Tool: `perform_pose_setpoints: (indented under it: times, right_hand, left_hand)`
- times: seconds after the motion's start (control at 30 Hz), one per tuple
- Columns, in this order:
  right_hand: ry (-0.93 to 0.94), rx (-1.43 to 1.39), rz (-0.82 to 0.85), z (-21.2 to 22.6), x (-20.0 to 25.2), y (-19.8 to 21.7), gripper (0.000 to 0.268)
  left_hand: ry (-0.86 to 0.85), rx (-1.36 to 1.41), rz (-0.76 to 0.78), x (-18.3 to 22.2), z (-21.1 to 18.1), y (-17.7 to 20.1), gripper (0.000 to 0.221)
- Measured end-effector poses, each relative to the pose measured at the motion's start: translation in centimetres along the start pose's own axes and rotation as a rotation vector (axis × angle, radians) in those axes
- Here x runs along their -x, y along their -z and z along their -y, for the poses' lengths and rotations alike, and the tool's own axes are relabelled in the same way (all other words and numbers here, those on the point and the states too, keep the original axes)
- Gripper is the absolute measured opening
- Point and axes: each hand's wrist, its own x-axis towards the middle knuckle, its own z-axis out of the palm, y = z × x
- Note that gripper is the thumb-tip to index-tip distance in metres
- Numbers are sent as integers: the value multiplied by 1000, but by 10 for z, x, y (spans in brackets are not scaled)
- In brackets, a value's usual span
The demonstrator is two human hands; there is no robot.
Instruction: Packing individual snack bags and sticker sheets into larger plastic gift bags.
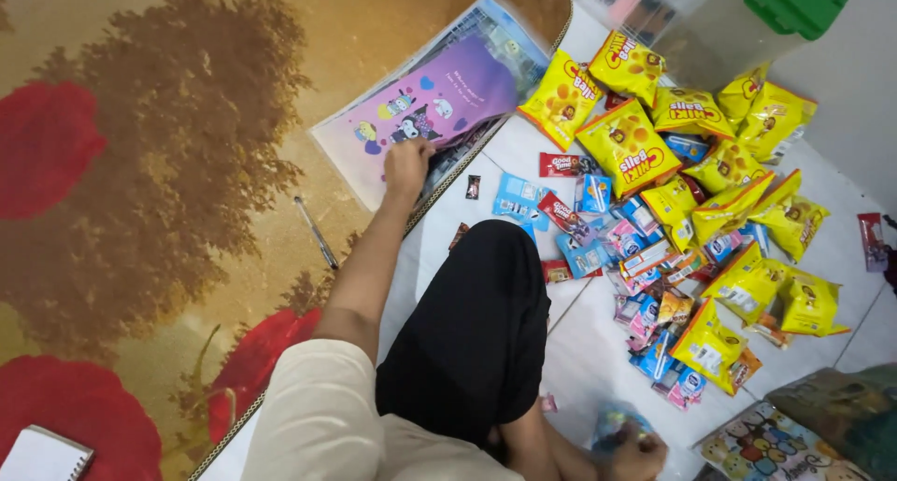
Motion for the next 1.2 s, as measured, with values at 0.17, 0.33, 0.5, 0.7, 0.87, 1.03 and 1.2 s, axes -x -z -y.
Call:
perform_pose_setpoints:
  times: [0.17,0.33,0.5,0.7,0.87,1.03,1.2]
  right_hand:
    - [-210,-848,-353,21,1,-3,35]
    - [-59,-557,-443,31,11,1,46]
    - [-130,-475,-420,48,20,11,47]
    - [-162,-560,-349,48,20,15,26]
    - [-53,-1067,284,54,24,29,35]
    - [-107,-1292,871,11,14,-8,55]
    - [-375,-867,629,86,48,77,59]
  left_hand:
    - [183,-81,113,-17,-4,20,30]
    - [53,-74,116,-29,0,21,63]
    - [15,79,366,22,-115,92,37]
    - [-394,314,666,110,-203,67,29]
    - [-940,683,707,234,-238,-33,16]
    - [-810,263,1215,380,-218,-101,48]
    - [-877,76,1444,411,-220,-114,81]
